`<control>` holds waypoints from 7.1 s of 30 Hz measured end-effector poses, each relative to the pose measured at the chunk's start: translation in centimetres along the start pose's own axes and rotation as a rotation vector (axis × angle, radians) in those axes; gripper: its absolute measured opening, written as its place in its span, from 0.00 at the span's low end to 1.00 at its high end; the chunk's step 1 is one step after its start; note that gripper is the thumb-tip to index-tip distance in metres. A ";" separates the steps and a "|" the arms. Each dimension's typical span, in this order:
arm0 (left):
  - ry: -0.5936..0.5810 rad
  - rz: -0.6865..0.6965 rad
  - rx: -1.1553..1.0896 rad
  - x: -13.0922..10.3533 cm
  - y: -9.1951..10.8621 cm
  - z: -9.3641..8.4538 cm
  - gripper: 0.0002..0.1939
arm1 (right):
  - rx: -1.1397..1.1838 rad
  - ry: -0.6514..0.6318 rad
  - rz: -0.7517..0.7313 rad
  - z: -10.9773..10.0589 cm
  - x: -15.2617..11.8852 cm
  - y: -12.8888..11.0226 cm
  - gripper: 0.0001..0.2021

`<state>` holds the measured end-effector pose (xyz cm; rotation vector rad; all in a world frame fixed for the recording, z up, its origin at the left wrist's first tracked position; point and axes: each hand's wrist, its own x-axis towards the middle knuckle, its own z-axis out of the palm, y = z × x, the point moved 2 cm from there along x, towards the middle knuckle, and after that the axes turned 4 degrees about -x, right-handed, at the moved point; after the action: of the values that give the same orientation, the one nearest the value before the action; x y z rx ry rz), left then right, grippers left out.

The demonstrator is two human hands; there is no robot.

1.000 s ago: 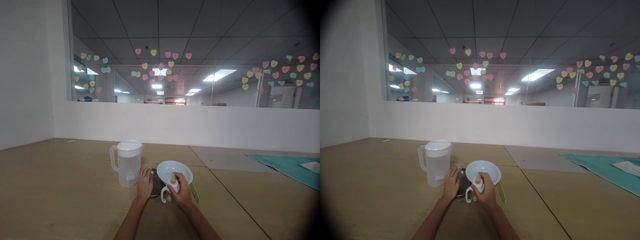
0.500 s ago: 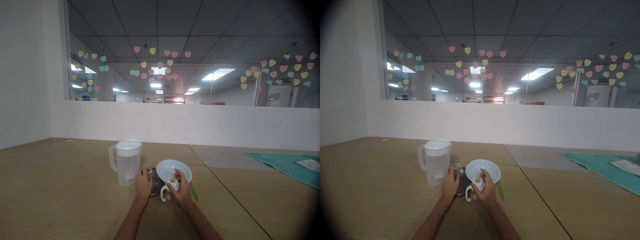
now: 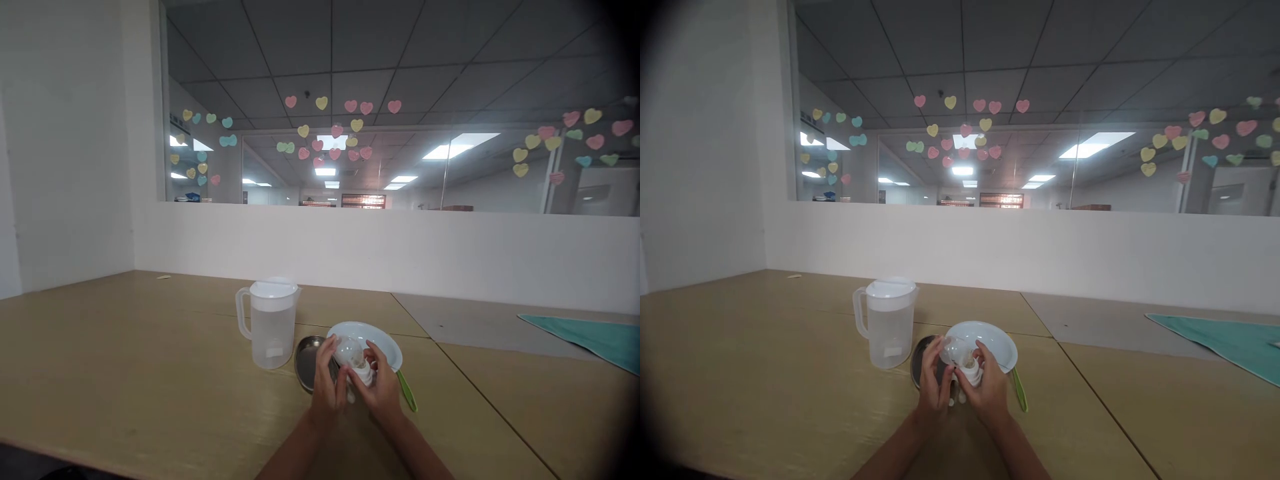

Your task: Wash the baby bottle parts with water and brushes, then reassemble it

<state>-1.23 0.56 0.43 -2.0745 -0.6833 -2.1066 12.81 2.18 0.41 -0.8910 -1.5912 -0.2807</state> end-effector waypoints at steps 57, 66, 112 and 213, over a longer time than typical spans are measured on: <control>-0.516 -0.064 0.191 0.0 0.4 0.9 0.38 | 0.149 -0.080 0.021 -1.0 0.4 0.4 0.19; -0.496 -0.025 0.152 -0.2 0.7 1.2 0.38 | 0.172 -0.012 0.077 -1.2 0.4 0.3 0.17; -0.539 -0.090 0.204 0.5 1.3 1.1 0.29 | 0.518 0.344 0.717 -2.2 2.3 3.1 0.28; -0.529 -0.186 0.183 0.2 0.9 0.9 0.34 | 1.190 0.325 0.922 -2.7 3.5 4.1 0.24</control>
<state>-0.04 0.21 0.82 -2.5560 -1.1189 -1.4850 17.59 4.57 3.06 -0.4736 -0.6656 1.0281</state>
